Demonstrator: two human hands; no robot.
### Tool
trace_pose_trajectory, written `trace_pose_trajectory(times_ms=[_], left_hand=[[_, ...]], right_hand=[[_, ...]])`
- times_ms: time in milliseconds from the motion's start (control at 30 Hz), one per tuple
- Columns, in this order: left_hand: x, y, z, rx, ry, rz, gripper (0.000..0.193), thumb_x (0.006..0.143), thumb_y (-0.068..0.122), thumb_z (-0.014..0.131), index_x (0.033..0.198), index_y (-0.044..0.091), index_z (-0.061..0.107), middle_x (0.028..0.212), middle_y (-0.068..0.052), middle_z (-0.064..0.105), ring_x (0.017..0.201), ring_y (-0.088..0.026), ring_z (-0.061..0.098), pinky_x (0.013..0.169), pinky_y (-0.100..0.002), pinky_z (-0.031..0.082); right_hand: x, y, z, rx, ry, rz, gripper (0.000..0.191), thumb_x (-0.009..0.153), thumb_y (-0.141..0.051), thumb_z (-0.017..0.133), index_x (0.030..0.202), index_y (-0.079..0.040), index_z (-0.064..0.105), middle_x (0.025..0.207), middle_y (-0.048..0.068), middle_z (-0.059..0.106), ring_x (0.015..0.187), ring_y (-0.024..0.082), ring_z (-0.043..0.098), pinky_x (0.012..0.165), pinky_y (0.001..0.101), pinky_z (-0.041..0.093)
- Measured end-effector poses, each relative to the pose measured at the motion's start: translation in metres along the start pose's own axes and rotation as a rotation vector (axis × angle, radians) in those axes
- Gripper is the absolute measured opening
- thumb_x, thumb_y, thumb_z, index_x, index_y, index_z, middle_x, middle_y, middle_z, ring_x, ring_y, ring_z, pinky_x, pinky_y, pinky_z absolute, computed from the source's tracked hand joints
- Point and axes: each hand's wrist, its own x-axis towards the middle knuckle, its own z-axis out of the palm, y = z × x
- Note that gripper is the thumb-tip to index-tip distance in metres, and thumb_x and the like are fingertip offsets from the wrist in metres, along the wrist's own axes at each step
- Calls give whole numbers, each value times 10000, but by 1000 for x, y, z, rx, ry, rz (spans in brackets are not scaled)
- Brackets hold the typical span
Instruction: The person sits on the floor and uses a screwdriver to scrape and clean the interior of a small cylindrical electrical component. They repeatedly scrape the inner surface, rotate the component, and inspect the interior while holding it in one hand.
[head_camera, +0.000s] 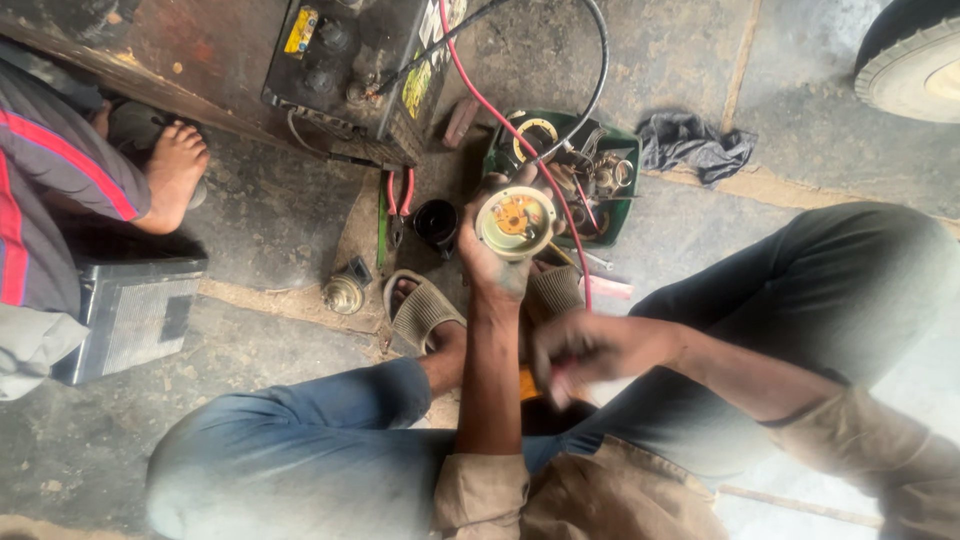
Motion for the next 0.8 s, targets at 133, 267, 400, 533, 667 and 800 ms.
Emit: trace_pose_trajectory(times_ms=[133,267,400,533,667,800], left_hand=[[0,-4,0,11,53,26,371,1048,335,435,1269,84,594,1377,-208,642,1102,-361,694,741,-548,626],[8,-10,-4,11,62,74,376,1035,332,437,1248,69,603,1348,-235,658,1090,-368,693,753,-543,633],[14,-17,-10,-53,112,78,387,1010,353,444,1197,54,604,1309,-244,667,1078,-418,685,854,-511,612],[13,-20,-15,-48,97,104,391,1010,344,443,1225,58,600,1336,-244,655,1112,-419,665,977,-497,553],[11,-23,-15,-57,31,135,386,1024,353,431,1232,65,582,1341,-240,651,1112,-406,674,972,-500,552],[9,-25,-14,-23,51,152,381,1032,345,428,1242,65,579,1332,-235,649,1109,-398,680,925,-484,572]], right_hand=[[1,-10,-6,119,346,-159,210,951,-186,712,1104,-50,665,870,-7,643,713,68,583,601,234,476],[-3,-18,-13,211,363,-299,195,1002,-185,715,1066,-4,683,914,-2,599,779,72,527,642,234,430],[16,-18,-8,108,691,-424,163,994,-158,698,1076,-20,672,936,0,645,783,70,555,682,225,460],[43,-15,-9,96,939,-500,149,981,-100,696,1112,-39,661,1008,10,691,903,75,622,794,222,523],[48,-12,-11,-90,990,-476,125,971,-66,711,1081,-23,670,1019,20,706,974,71,635,874,239,531],[45,-9,-11,19,1070,-520,98,1010,-46,665,1035,-35,571,952,5,643,850,71,603,745,237,533]])
